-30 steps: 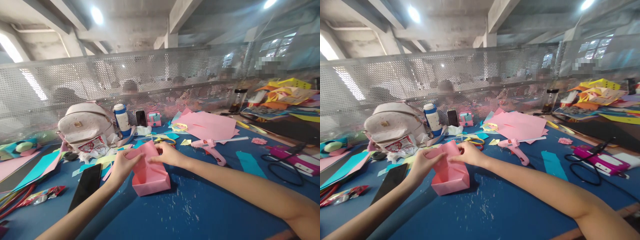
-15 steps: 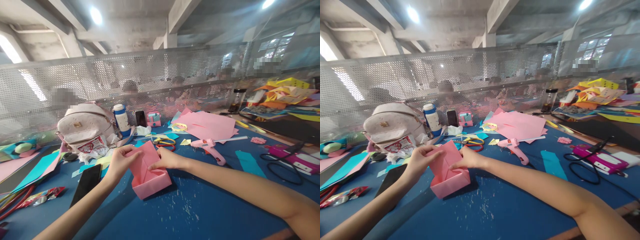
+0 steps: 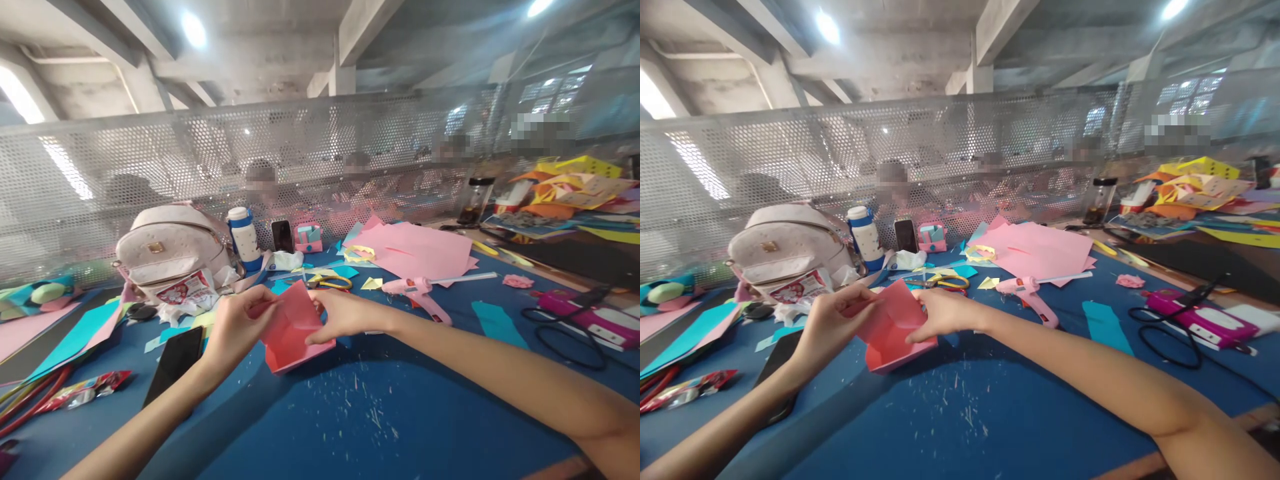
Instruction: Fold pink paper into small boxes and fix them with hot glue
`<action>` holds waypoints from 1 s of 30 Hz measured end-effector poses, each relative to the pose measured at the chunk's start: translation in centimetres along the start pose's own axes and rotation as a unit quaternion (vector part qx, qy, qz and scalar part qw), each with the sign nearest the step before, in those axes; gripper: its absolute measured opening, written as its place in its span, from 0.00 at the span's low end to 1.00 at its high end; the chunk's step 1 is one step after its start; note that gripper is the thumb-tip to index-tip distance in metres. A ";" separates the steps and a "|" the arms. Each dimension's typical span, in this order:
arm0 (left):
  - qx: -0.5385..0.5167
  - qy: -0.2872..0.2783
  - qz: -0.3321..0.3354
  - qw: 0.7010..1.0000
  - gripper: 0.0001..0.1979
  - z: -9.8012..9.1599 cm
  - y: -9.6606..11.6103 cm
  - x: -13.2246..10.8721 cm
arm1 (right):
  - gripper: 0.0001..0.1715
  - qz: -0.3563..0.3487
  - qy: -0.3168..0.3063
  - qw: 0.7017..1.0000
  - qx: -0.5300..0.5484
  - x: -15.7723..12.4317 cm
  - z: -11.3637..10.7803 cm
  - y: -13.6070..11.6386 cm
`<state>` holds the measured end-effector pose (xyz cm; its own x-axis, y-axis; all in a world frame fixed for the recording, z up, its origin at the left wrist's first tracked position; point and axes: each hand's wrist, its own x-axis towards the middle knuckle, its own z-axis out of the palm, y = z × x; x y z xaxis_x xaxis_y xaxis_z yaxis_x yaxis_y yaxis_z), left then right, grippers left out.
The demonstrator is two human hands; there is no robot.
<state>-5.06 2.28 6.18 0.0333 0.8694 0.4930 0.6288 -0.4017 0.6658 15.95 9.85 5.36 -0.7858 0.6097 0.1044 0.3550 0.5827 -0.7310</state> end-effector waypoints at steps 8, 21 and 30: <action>-0.002 -0.021 0.023 1.000 0.07 0.0 1.2 -0.6 | 0.09 0.003 0.043 0.997 -0.069 0.3 0.7 0.4; -0.088 -0.009 -0.085 0.992 0.16 0.4 0.9 0.4 | 0.25 0.085 0.088 0.986 -0.109 0.3 1.3 0.2; -0.117 -0.004 -0.193 0.974 0.11 1.9 0.0 -0.1 | 0.20 0.049 0.093 0.990 0.090 0.5 2.6 0.8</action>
<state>-3.62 2.74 5.10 -0.1647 0.9704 0.1765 0.4020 -0.0973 0.9105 14.57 9.20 3.09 -0.6402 0.7559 0.1374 0.3155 0.4217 -0.8501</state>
